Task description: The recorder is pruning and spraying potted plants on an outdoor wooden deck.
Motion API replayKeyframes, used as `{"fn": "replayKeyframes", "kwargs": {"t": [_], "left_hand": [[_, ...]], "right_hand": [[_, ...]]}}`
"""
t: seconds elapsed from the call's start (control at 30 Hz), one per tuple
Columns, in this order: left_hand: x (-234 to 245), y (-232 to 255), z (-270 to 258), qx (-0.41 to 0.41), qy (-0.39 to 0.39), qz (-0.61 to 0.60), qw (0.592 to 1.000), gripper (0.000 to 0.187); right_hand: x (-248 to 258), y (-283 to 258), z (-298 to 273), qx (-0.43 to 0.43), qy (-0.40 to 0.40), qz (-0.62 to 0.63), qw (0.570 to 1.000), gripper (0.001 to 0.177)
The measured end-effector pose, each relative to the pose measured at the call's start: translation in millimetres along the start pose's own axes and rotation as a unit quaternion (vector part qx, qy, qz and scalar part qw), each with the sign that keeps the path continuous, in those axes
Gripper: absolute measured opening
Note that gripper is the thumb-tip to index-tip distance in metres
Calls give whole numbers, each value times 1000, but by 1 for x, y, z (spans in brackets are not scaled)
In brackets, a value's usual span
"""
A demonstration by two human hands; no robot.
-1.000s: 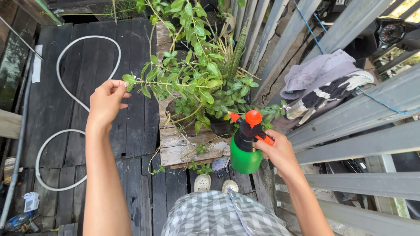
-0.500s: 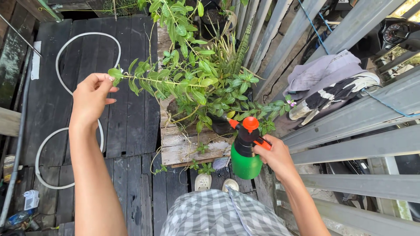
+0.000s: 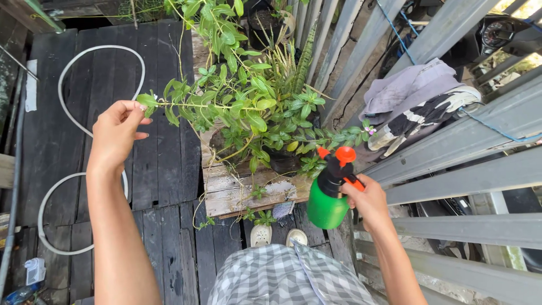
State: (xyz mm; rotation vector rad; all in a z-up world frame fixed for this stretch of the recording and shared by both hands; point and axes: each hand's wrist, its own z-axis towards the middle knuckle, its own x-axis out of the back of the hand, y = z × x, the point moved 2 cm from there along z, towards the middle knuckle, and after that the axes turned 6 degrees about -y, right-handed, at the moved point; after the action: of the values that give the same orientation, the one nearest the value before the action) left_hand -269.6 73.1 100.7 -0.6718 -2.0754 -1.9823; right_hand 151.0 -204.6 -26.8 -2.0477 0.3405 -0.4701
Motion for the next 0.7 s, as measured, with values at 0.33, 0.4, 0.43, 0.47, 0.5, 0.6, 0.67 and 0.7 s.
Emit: {"fn": "replayKeyframes", "kwargs": {"t": [0.33,0.4,0.43,0.47,0.5,0.6,0.67,0.7], "left_hand": [[-55,-19,22,-55,-82,-52,994,21],[-76,-16,23,-61,-103,-59,991,20],[-87,-14,24,-67,-118,-65,989,20],[-98,-16,26,-68,-125,-66,988,20],[-108,-17,30,-68,-142,-73,985,19],[-141,-12,34,-67,-180,-91,977,19],[-161,-5,33,-65,-199,-101,973,19],[-170,-1,32,-65,-207,-107,970,19]], "right_hand": [[32,25,-18,-57,74,-31,995,16],[38,41,-21,-61,82,-18,995,17],[41,49,-23,-62,85,-6,994,17],[44,54,-27,-65,92,-4,994,17],[47,58,-30,-77,98,-10,992,17],[55,79,-37,-82,107,2,991,18],[58,89,-41,-72,108,19,991,19],[58,92,-44,-80,112,19,990,18]]}}
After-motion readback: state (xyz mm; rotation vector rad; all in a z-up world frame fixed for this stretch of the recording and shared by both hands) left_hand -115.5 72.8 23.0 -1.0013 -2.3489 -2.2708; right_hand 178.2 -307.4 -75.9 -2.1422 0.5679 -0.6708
